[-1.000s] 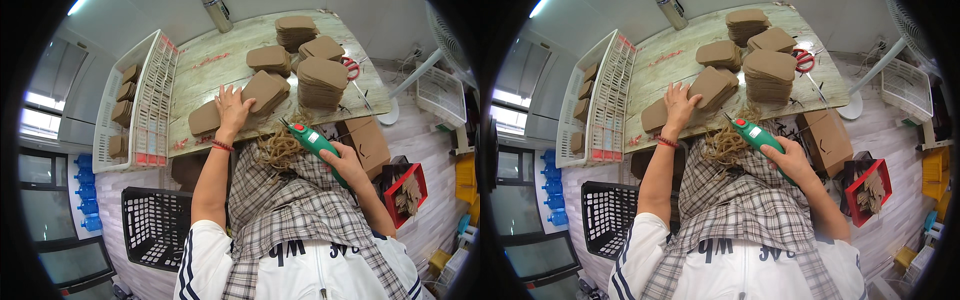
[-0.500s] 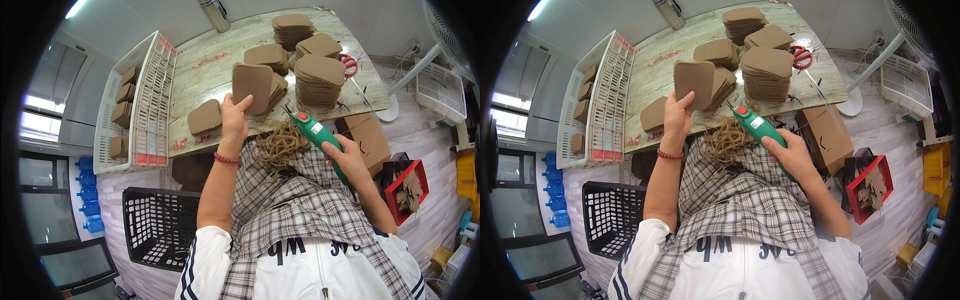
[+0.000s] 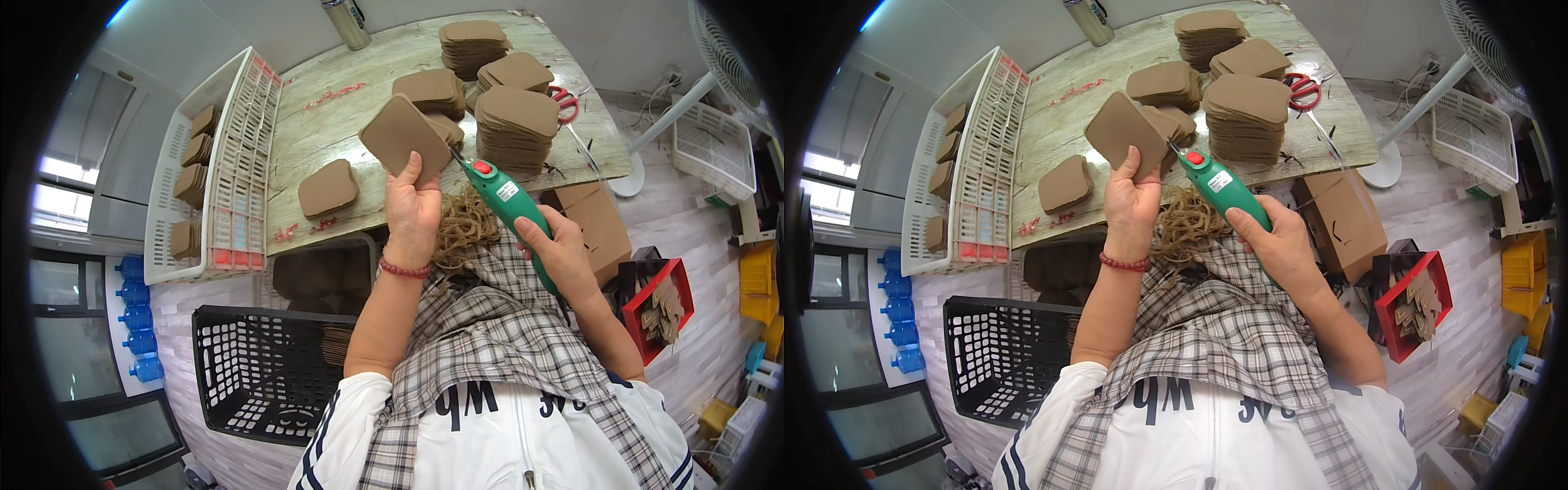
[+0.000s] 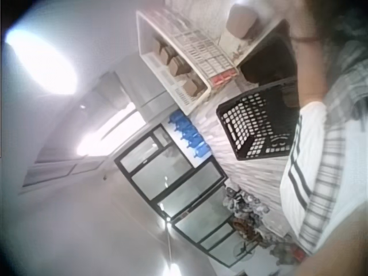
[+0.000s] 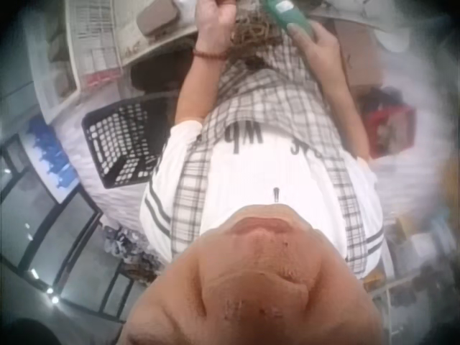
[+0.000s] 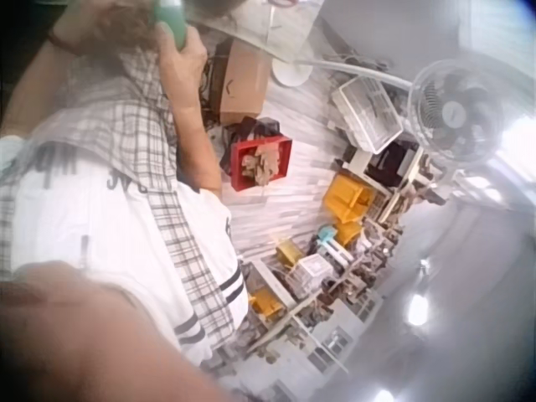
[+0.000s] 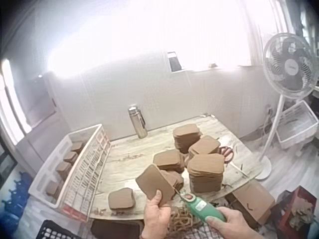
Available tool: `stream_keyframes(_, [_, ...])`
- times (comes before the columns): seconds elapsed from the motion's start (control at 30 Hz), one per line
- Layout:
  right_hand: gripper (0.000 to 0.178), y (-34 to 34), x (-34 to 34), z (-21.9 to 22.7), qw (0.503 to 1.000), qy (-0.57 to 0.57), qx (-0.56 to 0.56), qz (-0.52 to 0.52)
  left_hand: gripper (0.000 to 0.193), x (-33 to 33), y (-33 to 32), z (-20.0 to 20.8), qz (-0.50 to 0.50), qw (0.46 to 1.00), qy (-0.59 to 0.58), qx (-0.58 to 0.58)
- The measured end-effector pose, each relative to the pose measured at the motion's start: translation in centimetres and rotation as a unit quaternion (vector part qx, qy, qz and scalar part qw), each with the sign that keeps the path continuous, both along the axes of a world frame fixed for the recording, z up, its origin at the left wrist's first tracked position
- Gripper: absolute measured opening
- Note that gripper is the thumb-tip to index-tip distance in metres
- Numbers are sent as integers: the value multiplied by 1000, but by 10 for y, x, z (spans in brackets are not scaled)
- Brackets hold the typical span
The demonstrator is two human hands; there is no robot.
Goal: The person uses a green rotary tool to smooth the edges of stacked brown cardboard pieces. They pick up each piece, run the tool along the perimeter, and place the finished piece into a black crate.
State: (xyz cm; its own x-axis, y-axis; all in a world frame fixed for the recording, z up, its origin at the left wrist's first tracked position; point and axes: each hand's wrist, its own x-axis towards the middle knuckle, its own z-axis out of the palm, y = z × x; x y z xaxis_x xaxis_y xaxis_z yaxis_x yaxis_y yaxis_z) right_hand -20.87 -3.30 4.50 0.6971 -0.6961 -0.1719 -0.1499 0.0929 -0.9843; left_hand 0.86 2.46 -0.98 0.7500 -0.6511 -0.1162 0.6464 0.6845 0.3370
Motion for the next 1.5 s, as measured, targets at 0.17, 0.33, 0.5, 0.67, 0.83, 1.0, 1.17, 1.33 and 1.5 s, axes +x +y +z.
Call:
stream_keyframes(0.17, [33, 0, 2, 1, 1000, -5, 0, -6, 42, -12, -4, -5, -8, 1000, 1, 15])
stream_keyframes(0.33, [33, -5, 6, -2, 999, -22, -12, -20, 44, -28, -2, -10, -41, 999, -8, 26])
stream_keyframes(0.5, [33, -11, 10, 7, 1000, -9, -9, -24, 41, -41, 3, -15, -77, 996, -20, 30])
stream_keyframes(0.67, [33, -16, 9, 9, 999, -23, 14, -24, 42, -40, 8, -24, -106, 992, -55, 47])
stream_keyframes(0.83, [32, -24, -1, 16, 1000, 1, 18, 10, 38, -22, 23, -34, -129, 978, -137, 92])
stream_keyframes(1.0, [34, -30, -16, 20, 998, 32, 6, 63, 33, 9, 41, -27, -171, 944, -231, 160])
stream_keyframes(1.17, [32, -32, -26, 16, 995, 52, -10, 82, 35, 28, 55, -16, -237, 902, -279, 230])
stream_keyframes(1.33, [33, -26, -27, 10, 992, 86, -48, 84, 43, 31, 63, -13, -300, 869, -283, 274])
stream_keyframes(1.5, [35, -22, -20, 3, 992, 84, -52, 84, 45, 21, 68, -11, -343, 852, -247, 310])
